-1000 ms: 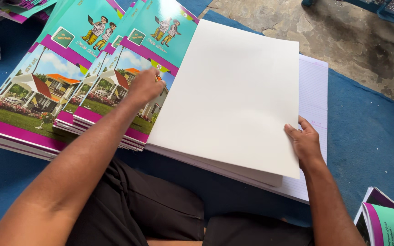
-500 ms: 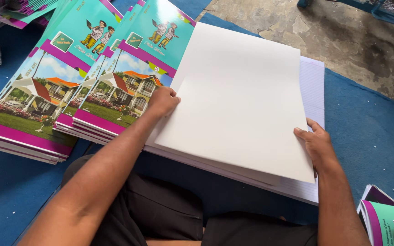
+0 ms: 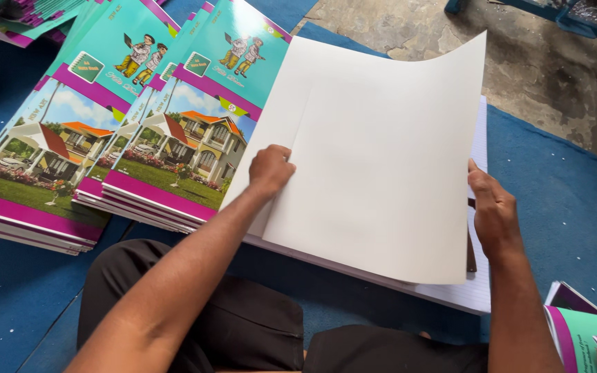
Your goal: The person sits on the floor and repeatedly folds the cover of a booklet over its pages, then uses a small wooden block to press and smooth the spine. This process is repeated for multiple booklets in a stack.
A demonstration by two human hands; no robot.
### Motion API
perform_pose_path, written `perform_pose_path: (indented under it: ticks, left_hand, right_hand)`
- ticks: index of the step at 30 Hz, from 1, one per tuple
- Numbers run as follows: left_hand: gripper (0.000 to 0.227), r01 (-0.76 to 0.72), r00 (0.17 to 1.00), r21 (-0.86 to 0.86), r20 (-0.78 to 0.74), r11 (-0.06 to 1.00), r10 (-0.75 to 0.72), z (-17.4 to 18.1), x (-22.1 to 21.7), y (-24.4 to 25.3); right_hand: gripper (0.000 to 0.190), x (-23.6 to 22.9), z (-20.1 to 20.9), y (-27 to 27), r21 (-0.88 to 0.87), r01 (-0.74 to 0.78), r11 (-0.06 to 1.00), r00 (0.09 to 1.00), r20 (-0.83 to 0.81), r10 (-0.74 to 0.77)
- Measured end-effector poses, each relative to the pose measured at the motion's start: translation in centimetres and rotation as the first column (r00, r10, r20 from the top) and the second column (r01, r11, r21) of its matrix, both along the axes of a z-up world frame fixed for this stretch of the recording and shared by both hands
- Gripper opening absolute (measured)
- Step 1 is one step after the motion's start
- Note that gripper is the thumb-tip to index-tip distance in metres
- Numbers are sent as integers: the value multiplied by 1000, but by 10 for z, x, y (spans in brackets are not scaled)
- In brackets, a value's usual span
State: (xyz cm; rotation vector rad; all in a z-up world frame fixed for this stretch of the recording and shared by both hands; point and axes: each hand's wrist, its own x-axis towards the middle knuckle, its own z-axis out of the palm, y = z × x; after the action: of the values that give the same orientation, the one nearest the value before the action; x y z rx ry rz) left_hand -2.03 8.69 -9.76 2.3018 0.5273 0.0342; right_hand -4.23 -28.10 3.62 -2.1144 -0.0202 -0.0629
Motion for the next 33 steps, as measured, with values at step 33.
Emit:
perform_pose_path:
  ticks: [33]
  left_hand:
    - [68, -28, 997, -278, -73, 960, 8, 22, 17, 10]
  right_hand:
    - [37, 35, -81, 175, -823, -184, 537, 735, 248, 631]
